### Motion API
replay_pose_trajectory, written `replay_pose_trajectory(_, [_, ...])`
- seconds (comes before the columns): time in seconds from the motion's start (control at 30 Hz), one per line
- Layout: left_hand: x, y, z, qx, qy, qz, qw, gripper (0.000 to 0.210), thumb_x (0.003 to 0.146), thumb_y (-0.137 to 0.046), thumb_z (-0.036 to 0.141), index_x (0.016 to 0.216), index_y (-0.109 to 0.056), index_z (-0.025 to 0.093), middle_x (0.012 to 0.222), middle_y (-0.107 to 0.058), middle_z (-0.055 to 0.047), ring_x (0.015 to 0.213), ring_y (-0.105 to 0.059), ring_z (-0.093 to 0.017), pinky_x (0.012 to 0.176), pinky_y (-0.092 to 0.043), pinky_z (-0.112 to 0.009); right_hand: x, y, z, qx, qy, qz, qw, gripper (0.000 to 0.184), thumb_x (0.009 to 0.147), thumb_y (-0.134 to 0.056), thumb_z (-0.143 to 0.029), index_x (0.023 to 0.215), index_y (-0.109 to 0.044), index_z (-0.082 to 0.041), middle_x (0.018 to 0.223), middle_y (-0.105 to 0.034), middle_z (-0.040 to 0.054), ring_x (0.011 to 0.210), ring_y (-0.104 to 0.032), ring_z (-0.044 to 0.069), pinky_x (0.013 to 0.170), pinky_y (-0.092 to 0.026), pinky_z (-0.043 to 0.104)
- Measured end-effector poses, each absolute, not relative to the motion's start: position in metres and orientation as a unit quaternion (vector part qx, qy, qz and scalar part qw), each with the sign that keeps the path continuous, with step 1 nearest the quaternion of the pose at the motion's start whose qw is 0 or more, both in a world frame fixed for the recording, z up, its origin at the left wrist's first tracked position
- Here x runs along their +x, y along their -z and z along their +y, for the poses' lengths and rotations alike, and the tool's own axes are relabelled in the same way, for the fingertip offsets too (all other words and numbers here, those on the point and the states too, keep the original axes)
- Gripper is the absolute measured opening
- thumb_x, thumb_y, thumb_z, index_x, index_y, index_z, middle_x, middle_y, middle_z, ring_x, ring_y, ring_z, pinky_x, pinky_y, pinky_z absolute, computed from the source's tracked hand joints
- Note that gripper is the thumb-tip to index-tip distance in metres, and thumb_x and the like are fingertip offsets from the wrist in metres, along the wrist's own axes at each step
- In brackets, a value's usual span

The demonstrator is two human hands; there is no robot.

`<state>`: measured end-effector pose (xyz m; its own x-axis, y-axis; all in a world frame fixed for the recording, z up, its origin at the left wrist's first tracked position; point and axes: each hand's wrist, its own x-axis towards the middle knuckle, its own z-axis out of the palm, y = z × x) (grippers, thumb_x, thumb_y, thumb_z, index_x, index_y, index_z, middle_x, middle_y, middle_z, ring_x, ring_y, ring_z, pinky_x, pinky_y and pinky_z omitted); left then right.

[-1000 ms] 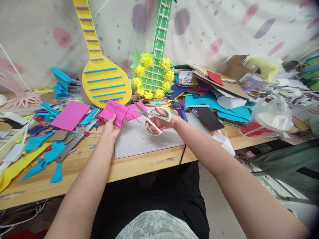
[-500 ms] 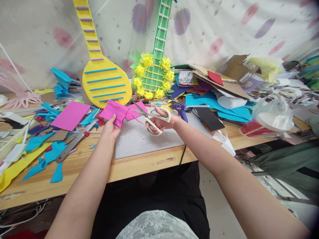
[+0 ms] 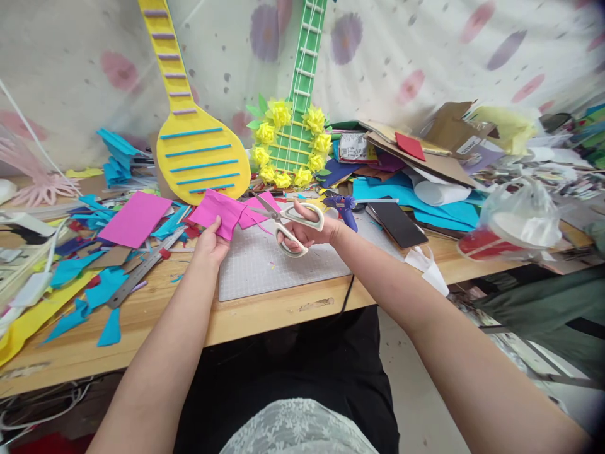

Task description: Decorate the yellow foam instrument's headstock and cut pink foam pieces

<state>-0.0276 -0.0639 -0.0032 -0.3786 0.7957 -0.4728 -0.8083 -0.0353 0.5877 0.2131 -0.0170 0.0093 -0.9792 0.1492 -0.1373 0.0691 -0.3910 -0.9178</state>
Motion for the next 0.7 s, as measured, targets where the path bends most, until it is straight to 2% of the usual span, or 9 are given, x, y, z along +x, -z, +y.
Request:
replay_pose_trajectory(0.13, [-0.027,0.004,-0.064,0.008,-0.739,0.383,0.554,0.020,0.086,-0.048,0.002,0.096,-0.063,0.011,0.072,-0.072,-0.002,0.064,-0.068,-0.008,0.075,-0.055,-0.018,0.213,-0.009,-0.016,-0.093,-0.836,-0.540,0.015,0.084,0.079,-0.001,-0.076,0.097,-0.051,-0.011,0.064,-0.052,0.0060,0.059,-0.051,0.014,0.035,-0.022,0.017])
replay_pose_trajectory(0.3, [-0.026,0.004,-0.065,0.008,-0.739,0.385,0.553,0.023,0.086,-0.049,0.002,0.101,-0.063,0.012,0.072,-0.072,-0.002,0.065,-0.069,-0.009,0.075,-0.055,-0.018,0.210,-0.008,-0.017,-0.091,-0.845,-0.527,0.012,0.086,0.077,-0.001,-0.077,0.097,-0.052,-0.010,0.064,-0.051,0.0056,0.057,-0.050,0.014,0.034,-0.022,0.017])
replay_pose_trajectory(0.43, [-0.024,0.004,-0.067,0.023,-0.740,0.372,0.561,0.024,0.087,-0.048,0.003,0.104,-0.062,0.011,0.074,-0.073,-0.003,0.062,-0.068,-0.008,0.072,-0.056,-0.017,0.201,-0.004,-0.022,-0.068,-0.856,-0.511,0.032,0.085,0.076,-0.005,-0.079,0.097,-0.051,-0.010,0.065,-0.051,0.0054,0.055,-0.048,0.013,0.035,-0.023,0.018])
replay_pose_trajectory(0.57, [-0.020,0.003,-0.069,0.044,-0.727,0.368,0.578,0.019,0.088,-0.048,0.005,0.099,-0.063,0.010,0.071,-0.072,-0.004,0.060,-0.068,-0.008,0.069,-0.056,-0.017,0.189,-0.002,-0.030,-0.056,-0.866,-0.495,0.040,0.084,0.074,-0.009,-0.081,0.093,-0.051,-0.011,0.065,-0.050,0.0047,0.056,-0.049,0.014,0.035,-0.024,0.018])
replay_pose_trajectory(0.7, [-0.015,0.001,-0.071,0.052,-0.727,0.367,0.579,0.018,0.087,-0.048,0.003,0.093,-0.063,0.011,0.068,-0.071,-0.002,0.059,-0.067,-0.008,0.069,-0.055,-0.017,0.181,-0.001,-0.036,-0.063,-0.865,-0.489,0.088,0.080,0.076,-0.010,-0.080,0.090,-0.050,-0.012,0.065,-0.050,0.0033,0.057,-0.050,0.013,0.036,-0.026,0.018])
